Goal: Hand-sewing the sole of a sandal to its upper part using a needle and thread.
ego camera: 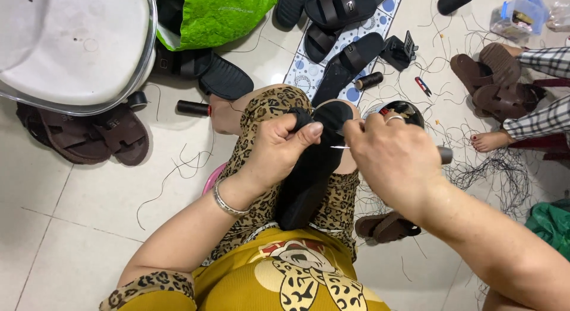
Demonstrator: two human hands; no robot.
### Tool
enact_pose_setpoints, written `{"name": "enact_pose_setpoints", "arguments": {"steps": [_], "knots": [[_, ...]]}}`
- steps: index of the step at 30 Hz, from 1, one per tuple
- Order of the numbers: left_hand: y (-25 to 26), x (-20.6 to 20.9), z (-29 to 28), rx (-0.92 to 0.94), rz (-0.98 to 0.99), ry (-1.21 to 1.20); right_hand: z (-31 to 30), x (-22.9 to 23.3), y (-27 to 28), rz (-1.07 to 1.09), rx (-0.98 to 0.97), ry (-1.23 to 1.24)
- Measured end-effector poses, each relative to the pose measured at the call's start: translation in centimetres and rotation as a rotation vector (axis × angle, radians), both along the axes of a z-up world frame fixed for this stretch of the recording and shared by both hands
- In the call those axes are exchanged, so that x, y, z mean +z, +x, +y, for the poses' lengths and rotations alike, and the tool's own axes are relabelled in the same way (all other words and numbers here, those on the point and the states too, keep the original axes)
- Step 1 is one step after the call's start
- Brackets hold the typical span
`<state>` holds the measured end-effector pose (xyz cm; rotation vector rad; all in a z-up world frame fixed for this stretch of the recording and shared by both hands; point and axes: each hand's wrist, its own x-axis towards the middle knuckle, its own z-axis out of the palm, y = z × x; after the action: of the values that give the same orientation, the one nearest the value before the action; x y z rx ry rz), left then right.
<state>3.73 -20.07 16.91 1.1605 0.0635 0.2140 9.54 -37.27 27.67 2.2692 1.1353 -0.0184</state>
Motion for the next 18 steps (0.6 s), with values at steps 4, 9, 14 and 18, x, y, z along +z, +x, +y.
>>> {"name": "enact_pose_setpoints", "arguments": {"steps": [4,9,14,18], "knots": [[0.0,-0.9,0.5,0.02,0.046,-0.092,-0.3,1.0,0.9,0.178,-0.251,-0.004],[-0.1,0.4,0.4,-0.015,0.045,-0.035,0.0,1.5,-0.3,0.068,-0.114,0.136],[-0.9,1.1,-0.3,-0.024,-0.052,0.072,-1.2,-0.4,0.1,-0.052,-0.019,0.136],[-1.5,3.3,2.7,0.037,-0.089,0.138,-2.2,1.0,0.7,0.176,-0.168,0.33]]}}
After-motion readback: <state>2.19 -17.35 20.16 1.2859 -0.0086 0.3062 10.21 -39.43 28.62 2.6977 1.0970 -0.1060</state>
